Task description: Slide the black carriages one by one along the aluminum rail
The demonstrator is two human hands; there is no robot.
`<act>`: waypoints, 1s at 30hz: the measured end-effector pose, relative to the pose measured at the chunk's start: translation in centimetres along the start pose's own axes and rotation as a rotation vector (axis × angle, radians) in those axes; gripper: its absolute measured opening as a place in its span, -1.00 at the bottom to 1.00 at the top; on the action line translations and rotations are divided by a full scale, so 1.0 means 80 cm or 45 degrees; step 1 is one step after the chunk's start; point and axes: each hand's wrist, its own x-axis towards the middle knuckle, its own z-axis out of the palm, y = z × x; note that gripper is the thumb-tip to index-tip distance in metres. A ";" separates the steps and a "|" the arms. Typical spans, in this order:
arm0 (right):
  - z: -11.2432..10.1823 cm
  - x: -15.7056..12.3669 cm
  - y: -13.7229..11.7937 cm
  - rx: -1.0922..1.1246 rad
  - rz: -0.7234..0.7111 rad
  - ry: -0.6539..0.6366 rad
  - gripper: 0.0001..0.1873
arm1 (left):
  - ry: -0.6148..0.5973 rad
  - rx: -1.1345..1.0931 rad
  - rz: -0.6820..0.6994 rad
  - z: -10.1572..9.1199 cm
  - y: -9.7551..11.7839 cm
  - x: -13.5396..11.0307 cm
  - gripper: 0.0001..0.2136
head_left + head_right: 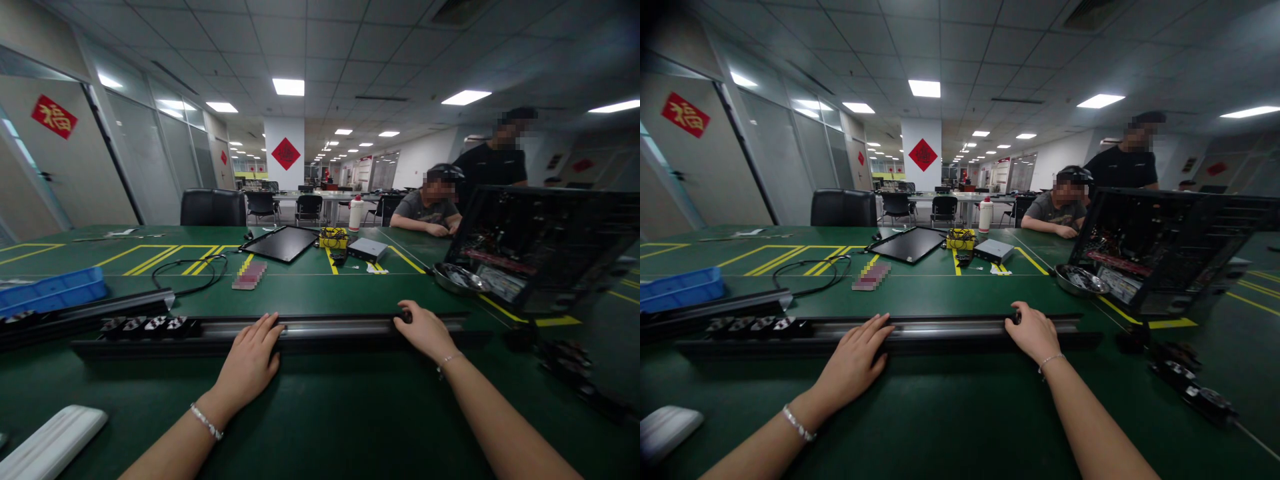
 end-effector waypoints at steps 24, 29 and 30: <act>0.004 0.005 0.005 0.017 -0.018 -0.005 -0.56 | 0.011 -0.001 0.006 0.002 -0.001 -0.001 -0.57; 0.003 0.004 0.005 0.044 -0.025 -0.004 -0.57 | -0.006 -0.001 0.004 0.002 -0.002 0.000 -0.57; 0.002 0.003 0.004 0.049 -0.023 -0.004 -0.57 | -0.005 -0.002 0.005 0.001 -0.002 0.000 -0.57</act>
